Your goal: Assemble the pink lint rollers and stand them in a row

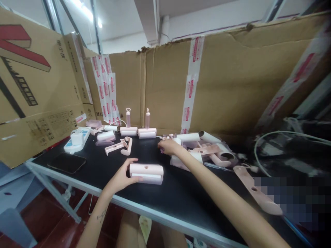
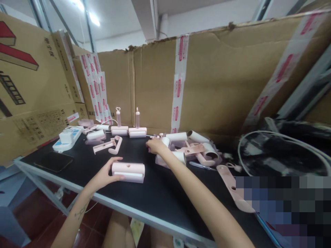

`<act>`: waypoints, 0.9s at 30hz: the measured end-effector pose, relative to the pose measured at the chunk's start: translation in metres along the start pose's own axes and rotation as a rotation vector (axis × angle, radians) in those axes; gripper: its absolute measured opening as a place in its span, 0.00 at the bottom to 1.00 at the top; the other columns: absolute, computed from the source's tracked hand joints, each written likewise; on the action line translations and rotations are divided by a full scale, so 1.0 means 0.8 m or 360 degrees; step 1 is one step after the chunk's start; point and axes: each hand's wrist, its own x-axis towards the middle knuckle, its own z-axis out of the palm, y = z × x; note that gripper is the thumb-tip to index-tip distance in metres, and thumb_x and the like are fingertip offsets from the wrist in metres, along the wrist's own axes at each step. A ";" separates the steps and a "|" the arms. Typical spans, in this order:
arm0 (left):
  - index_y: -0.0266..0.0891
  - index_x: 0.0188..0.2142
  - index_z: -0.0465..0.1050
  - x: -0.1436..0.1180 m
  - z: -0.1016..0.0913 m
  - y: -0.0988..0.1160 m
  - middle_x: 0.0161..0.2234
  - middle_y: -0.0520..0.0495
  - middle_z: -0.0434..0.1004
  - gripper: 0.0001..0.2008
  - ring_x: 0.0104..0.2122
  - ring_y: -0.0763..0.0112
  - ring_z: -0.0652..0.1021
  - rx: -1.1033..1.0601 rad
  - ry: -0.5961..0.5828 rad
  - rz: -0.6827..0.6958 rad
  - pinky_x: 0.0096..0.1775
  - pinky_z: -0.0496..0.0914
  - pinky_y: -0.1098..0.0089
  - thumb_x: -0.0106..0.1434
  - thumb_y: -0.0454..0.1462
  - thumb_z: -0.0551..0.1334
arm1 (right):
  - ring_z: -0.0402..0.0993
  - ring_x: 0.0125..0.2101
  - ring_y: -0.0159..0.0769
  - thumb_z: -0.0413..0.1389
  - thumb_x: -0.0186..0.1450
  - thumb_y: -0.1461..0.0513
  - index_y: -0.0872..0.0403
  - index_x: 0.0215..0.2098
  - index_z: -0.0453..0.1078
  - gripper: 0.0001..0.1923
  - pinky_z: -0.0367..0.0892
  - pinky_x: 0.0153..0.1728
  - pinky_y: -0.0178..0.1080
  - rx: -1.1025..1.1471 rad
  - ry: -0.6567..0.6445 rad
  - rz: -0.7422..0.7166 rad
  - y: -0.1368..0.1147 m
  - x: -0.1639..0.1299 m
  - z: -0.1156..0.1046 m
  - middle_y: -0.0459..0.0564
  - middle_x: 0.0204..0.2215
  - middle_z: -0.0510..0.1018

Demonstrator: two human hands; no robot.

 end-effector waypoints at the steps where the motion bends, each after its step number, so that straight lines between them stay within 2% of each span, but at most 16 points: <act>1: 0.41 0.53 0.60 0.000 0.000 0.002 0.45 0.45 0.68 0.33 0.45 0.62 0.71 0.0009 -0.0009 -0.0005 0.49 0.64 0.64 0.48 0.42 0.68 | 0.72 0.41 0.46 0.56 0.54 0.68 0.57 0.35 0.74 0.11 0.62 0.42 0.41 0.0033 0.0066 -0.0010 -0.002 0.000 0.001 0.58 0.37 0.77; 3: 0.41 0.51 0.62 -0.001 0.000 0.003 0.45 0.46 0.68 0.31 0.44 0.62 0.71 0.0014 -0.0024 -0.0015 0.49 0.64 0.65 0.49 0.42 0.68 | 0.71 0.42 0.44 0.52 0.60 0.62 0.58 0.39 0.72 0.12 0.62 0.42 0.39 0.0111 0.0201 -0.0039 -0.007 -0.007 -0.007 0.58 0.40 0.76; 5: 0.41 0.50 0.63 -0.001 -0.001 0.004 0.46 0.46 0.69 0.29 0.45 0.61 0.71 0.0020 -0.0031 -0.0014 0.49 0.63 0.65 0.49 0.41 0.67 | 0.71 0.41 0.39 0.47 0.64 0.56 0.57 0.44 0.69 0.17 0.63 0.40 0.37 0.0276 0.0286 -0.0117 -0.016 -0.020 -0.024 0.55 0.42 0.75; 7: 0.41 0.50 0.64 -0.001 -0.002 0.003 0.47 0.45 0.68 0.28 0.46 0.61 0.70 0.0030 -0.0035 -0.0005 0.50 0.63 0.65 0.50 0.41 0.67 | 0.72 0.39 0.37 0.43 0.66 0.51 0.56 0.48 0.67 0.22 0.64 0.39 0.35 0.0560 0.0249 -0.0276 -0.028 -0.035 -0.045 0.53 0.41 0.76; 9: 0.40 0.50 0.63 -0.001 -0.002 0.003 0.48 0.45 0.68 0.29 0.47 0.61 0.70 0.0035 -0.0037 0.0004 0.50 0.63 0.66 0.49 0.41 0.67 | 0.72 0.39 0.38 0.46 0.64 0.48 0.55 0.49 0.69 0.25 0.64 0.39 0.35 0.0765 0.0071 -0.0476 -0.042 -0.049 -0.062 0.52 0.41 0.76; 12: 0.40 0.51 0.63 0.000 -0.002 0.003 0.48 0.45 0.68 0.30 0.47 0.61 0.70 0.0037 -0.0039 -0.0002 0.49 0.63 0.66 0.49 0.42 0.68 | 0.73 0.37 0.40 0.53 0.59 0.48 0.51 0.46 0.73 0.23 0.63 0.35 0.35 0.0544 -0.0283 -0.0602 -0.067 -0.057 -0.078 0.51 0.40 0.78; 15: 0.40 0.50 0.63 -0.001 -0.002 0.007 0.47 0.45 0.69 0.30 0.47 0.61 0.70 0.0021 -0.0053 -0.0017 0.49 0.63 0.65 0.48 0.43 0.68 | 0.74 0.31 0.40 0.58 0.54 0.52 0.49 0.39 0.77 0.17 0.62 0.29 0.36 0.0172 -0.0482 -0.0516 -0.096 -0.052 -0.089 0.49 0.33 0.79; 19: 0.40 0.48 0.65 -0.003 -0.002 0.012 0.47 0.45 0.69 0.30 0.47 0.60 0.70 0.0004 -0.0085 -0.0020 0.48 0.63 0.65 0.47 0.45 0.69 | 0.75 0.27 0.45 0.63 0.48 0.58 0.54 0.29 0.78 0.11 0.64 0.26 0.39 -0.0182 -0.0597 -0.0352 -0.148 -0.042 -0.107 0.52 0.26 0.79; 22: 0.39 0.47 0.65 -0.003 -0.002 0.010 0.45 0.45 0.70 0.30 0.46 0.60 0.71 -0.0016 -0.0074 -0.0031 0.48 0.63 0.65 0.46 0.45 0.69 | 0.76 0.30 0.53 0.67 0.40 0.59 0.55 0.24 0.76 0.13 0.67 0.31 0.47 -0.0225 -0.0577 -0.0288 -0.179 -0.036 -0.111 0.53 0.21 0.77; 25: 0.40 0.47 0.65 -0.002 -0.002 0.006 0.46 0.46 0.70 0.30 0.47 0.60 0.70 -0.0032 -0.0058 -0.0010 0.50 0.62 0.65 0.46 0.45 0.69 | 0.75 0.35 0.56 0.69 0.34 0.62 0.53 0.26 0.75 0.19 0.66 0.37 0.52 -0.0145 -0.0585 -0.0309 -0.184 -0.022 -0.097 0.51 0.19 0.75; 27: 0.39 0.47 0.65 -0.002 -0.002 0.004 0.45 0.46 0.70 0.29 0.46 0.60 0.71 -0.0040 -0.0075 0.0009 0.49 0.63 0.65 0.47 0.45 0.69 | 0.76 0.31 0.52 0.69 0.36 0.57 0.53 0.28 0.75 0.20 0.67 0.36 0.51 0.0009 -0.0580 -0.0357 -0.176 -0.005 -0.081 0.48 0.16 0.73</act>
